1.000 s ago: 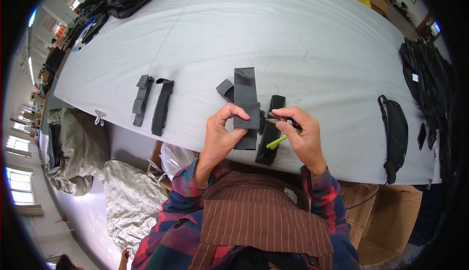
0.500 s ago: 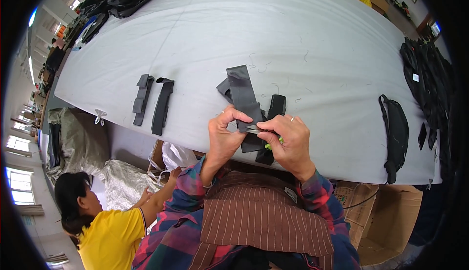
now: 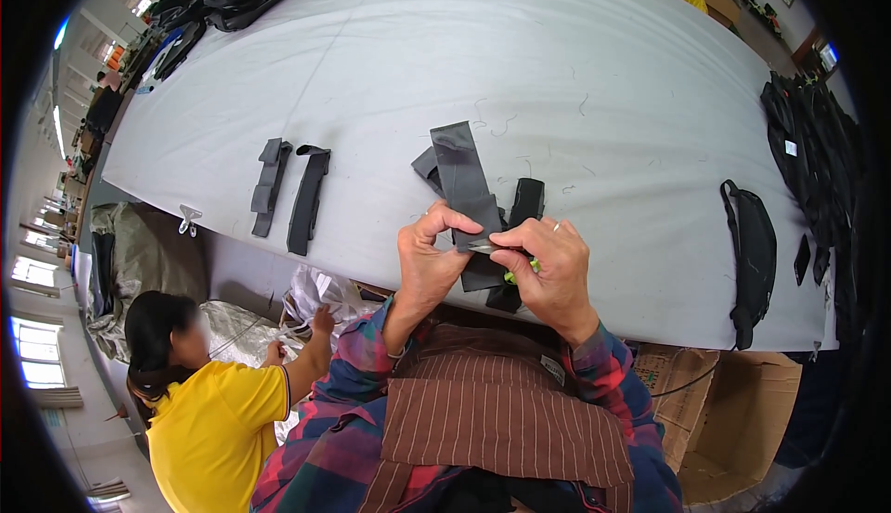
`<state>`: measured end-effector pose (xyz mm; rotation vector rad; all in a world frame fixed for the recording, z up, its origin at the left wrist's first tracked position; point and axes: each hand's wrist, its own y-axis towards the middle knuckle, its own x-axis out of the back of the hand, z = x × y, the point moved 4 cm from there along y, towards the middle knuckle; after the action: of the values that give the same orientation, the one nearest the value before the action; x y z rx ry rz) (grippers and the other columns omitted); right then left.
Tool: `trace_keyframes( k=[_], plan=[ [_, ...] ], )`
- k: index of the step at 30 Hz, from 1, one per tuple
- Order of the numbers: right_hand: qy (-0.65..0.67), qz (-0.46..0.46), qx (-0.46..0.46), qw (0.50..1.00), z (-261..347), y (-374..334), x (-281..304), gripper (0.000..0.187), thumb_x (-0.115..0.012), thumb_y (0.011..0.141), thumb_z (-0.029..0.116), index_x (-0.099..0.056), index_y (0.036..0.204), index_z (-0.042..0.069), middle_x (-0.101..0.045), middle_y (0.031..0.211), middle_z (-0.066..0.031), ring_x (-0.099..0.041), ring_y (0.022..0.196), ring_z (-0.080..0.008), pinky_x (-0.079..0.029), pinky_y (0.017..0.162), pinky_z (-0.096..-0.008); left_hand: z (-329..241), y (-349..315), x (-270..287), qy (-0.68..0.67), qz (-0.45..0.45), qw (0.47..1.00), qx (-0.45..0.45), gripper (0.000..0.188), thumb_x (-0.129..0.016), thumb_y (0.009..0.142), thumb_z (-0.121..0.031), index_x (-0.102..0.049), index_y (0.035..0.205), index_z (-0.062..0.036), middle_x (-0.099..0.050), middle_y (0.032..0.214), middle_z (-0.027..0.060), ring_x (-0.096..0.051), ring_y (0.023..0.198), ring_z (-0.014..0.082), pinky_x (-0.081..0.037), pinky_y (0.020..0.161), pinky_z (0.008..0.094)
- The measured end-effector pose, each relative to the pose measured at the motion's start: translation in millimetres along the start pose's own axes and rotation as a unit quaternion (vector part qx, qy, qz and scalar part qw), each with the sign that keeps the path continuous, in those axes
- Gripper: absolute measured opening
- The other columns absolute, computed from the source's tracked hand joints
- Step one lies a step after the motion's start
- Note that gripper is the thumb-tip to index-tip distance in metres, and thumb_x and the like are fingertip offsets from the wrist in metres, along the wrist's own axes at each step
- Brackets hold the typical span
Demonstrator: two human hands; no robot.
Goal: Trimming threads and inspecting black waist bags on a production table.
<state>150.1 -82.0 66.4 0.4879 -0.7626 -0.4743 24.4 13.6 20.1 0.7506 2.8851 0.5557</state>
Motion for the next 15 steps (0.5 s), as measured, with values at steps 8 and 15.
trace_keyframes(
  k=[8,15],
  plan=[
    [0.044,-0.012,-0.039,0.998,-8,-2,3,0.009,-0.071,0.076,0.016,-0.065,0.081,0.012,-0.058,0.066,0.0009,-0.049,0.058,-0.019,-0.032,0.057,-0.0319,-4,0,-1,-0.027,-0.004,1.0,0.008,0.015,-0.071,0.069,0.008,-0.065,0.079,-0.0012,-0.06,0.079,0.0037,-0.058,0.078,0.0107,-0.044,0.073,0.0228],
    [-0.018,-0.033,-0.022,0.999,-9,-2,17,0.011,-0.071,0.075,0.015,-0.065,0.084,0.011,-0.059,0.068,0.0006,-0.049,0.058,-0.0196,-0.032,0.057,-0.032,0,1,3,-0.033,-0.019,0.999,0.0,0.015,-0.071,0.071,0.008,-0.064,0.081,-0.0007,-0.061,0.084,0.0045,-0.058,0.082,0.012,-0.044,0.077,0.023]
  ],
)
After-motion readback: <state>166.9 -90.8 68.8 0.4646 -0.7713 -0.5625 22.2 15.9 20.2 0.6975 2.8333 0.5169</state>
